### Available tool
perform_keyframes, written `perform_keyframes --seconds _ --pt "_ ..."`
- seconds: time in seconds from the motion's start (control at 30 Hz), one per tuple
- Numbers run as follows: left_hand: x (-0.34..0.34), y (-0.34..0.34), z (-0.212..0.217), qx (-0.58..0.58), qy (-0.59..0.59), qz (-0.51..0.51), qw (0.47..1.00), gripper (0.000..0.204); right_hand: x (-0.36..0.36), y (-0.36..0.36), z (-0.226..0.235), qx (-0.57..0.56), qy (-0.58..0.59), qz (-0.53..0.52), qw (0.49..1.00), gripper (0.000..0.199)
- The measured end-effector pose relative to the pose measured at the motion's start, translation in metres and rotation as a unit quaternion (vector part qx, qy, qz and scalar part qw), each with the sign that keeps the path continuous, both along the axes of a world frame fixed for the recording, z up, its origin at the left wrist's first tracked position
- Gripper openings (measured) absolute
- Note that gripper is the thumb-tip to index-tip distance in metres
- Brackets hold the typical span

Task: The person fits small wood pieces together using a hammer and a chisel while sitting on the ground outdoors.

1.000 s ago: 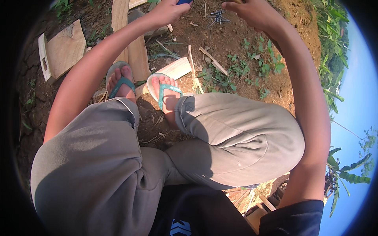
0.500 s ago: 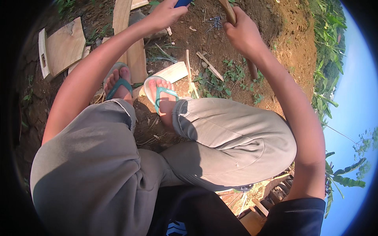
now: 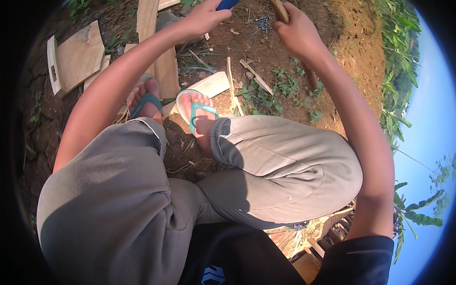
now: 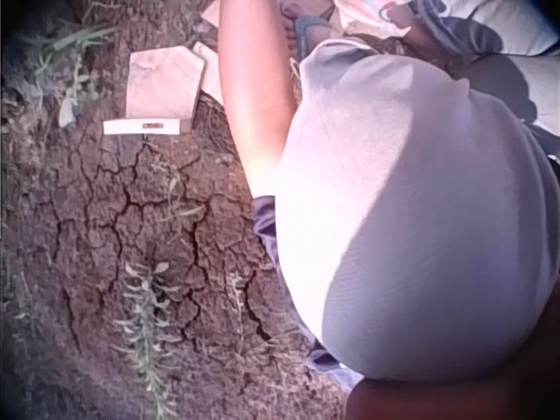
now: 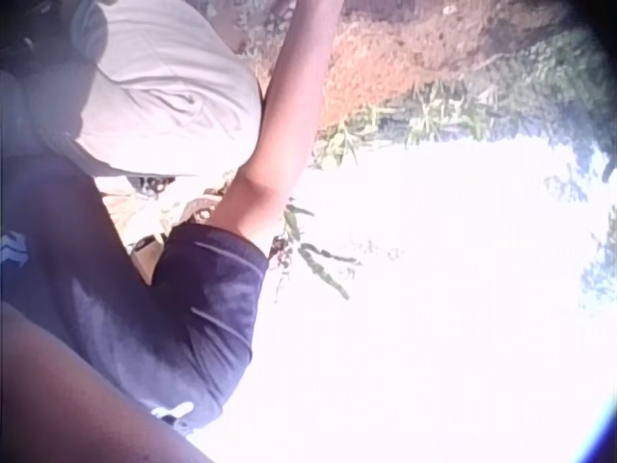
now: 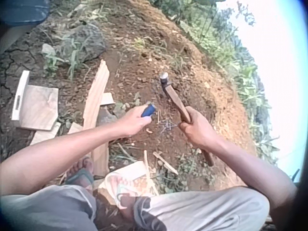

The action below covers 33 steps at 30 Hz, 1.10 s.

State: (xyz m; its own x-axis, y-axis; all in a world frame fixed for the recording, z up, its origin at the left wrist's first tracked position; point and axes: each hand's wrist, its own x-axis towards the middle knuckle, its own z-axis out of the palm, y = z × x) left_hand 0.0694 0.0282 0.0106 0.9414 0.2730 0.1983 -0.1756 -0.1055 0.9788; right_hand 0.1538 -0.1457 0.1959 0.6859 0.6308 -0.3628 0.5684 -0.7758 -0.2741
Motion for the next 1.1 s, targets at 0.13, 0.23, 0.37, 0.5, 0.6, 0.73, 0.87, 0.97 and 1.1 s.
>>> perform_keyframes --seconds 0.13,0.23,0.37,0.5,0.6,0.73,0.87,0.97,1.1 --pt "0.001 0.005 -0.001 -0.025 0.097 -0.025 0.995 0.02 0.003 -0.005 -0.004 -0.006 -0.004 0.038 0.999 0.018" --pt "0.006 0.003 0.001 -0.071 0.0 -0.017 0.997 0.018 0.008 -0.014 -0.01 0.0 -0.021 0.066 0.998 0.017" --pt "0.0 0.009 -0.005 -0.067 0.062 -0.025 0.996 0.017 -0.005 0.01 0.006 -0.04 0.042 -0.022 0.998 0.017" --pt "0.001 0.005 -0.002 -0.045 0.055 -0.022 0.997 0.019 0.004 -0.002 -0.006 -0.042 0.016 0.076 0.996 0.017" --pt "0.0 0.003 -0.001 -0.027 0.028 -0.013 0.999 0.02 -0.008 0.006 0.005 -0.023 0.036 -0.072 0.997 0.017" --pt "0.001 0.0 -0.005 0.001 0.062 0.006 0.998 0.022 -0.002 0.0 -0.005 -0.049 0.009 0.029 0.998 0.016" --pt "-0.007 0.0 0.001 -0.013 0.055 0.017 0.998 0.02 0.001 0.002 -0.004 -0.017 0.011 -0.044 0.999 0.016" --pt "-0.014 0.008 0.006 -0.043 0.071 0.042 0.996 0.018 -0.007 0.012 0.007 -0.002 0.049 -0.097 0.994 0.019" --pt "-0.014 0.017 0.007 -0.065 0.067 0.046 0.995 0.014 0.006 0.003 0.0 -0.048 0.073 -0.047 0.995 0.022"
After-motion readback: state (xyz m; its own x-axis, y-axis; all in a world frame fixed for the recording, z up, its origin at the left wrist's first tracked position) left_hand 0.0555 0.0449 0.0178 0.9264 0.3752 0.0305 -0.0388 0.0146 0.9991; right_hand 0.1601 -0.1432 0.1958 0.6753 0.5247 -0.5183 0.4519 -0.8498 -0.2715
